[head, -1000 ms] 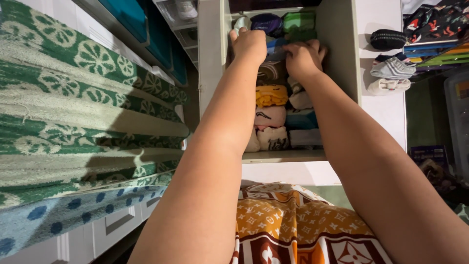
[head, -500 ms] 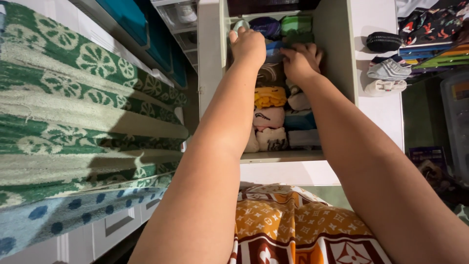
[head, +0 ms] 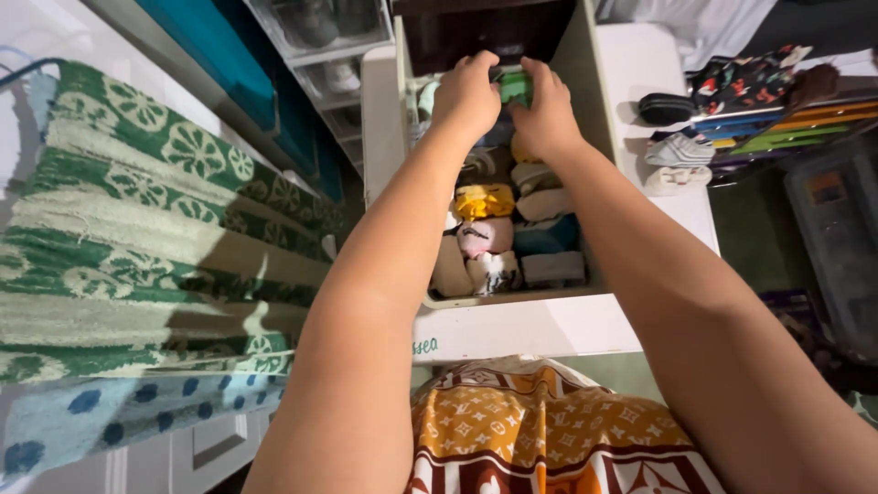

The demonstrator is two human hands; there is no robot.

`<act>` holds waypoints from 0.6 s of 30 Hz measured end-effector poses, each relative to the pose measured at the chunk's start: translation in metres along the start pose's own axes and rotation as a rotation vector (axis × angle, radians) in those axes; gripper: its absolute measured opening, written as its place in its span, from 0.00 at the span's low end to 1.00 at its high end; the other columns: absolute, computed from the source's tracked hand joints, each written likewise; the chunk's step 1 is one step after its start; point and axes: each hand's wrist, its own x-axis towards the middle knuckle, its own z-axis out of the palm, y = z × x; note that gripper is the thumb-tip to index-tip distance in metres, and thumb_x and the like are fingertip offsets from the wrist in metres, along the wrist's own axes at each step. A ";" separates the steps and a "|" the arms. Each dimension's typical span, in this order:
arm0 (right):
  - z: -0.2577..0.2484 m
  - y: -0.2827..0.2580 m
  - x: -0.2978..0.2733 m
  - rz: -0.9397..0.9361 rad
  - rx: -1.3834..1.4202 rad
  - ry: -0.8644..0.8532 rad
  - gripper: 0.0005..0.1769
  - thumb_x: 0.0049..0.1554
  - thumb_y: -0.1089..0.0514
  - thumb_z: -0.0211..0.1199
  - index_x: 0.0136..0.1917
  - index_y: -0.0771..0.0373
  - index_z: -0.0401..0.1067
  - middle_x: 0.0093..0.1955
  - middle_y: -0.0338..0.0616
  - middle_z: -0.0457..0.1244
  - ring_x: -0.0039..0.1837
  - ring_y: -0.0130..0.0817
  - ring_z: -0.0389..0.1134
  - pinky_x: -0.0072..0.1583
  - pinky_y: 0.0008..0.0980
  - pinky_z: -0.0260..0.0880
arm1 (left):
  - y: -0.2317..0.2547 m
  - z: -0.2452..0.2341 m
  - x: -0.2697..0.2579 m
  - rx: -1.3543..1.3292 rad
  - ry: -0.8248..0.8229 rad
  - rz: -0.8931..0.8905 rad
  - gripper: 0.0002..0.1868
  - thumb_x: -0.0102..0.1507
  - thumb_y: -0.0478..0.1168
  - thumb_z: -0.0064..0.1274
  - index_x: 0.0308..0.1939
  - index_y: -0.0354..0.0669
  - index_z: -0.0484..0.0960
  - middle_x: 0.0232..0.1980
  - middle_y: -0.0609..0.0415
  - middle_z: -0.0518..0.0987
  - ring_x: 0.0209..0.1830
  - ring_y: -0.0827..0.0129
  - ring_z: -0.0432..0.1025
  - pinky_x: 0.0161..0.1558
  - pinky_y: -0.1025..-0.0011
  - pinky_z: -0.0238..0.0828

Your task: Organizing rolled socks into a drawer divider on a table surface

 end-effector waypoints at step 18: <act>-0.140 0.125 -0.073 -0.022 -0.043 0.358 0.29 0.62 0.57 0.66 0.73 0.63 0.63 0.68 0.57 0.57 0.64 0.53 0.65 0.62 0.47 0.67 | 0.091 0.142 0.037 -0.498 0.061 0.507 0.17 0.61 0.37 0.58 0.54 0.51 0.78 0.57 0.52 0.82 0.57 0.65 0.78 0.55 0.69 0.77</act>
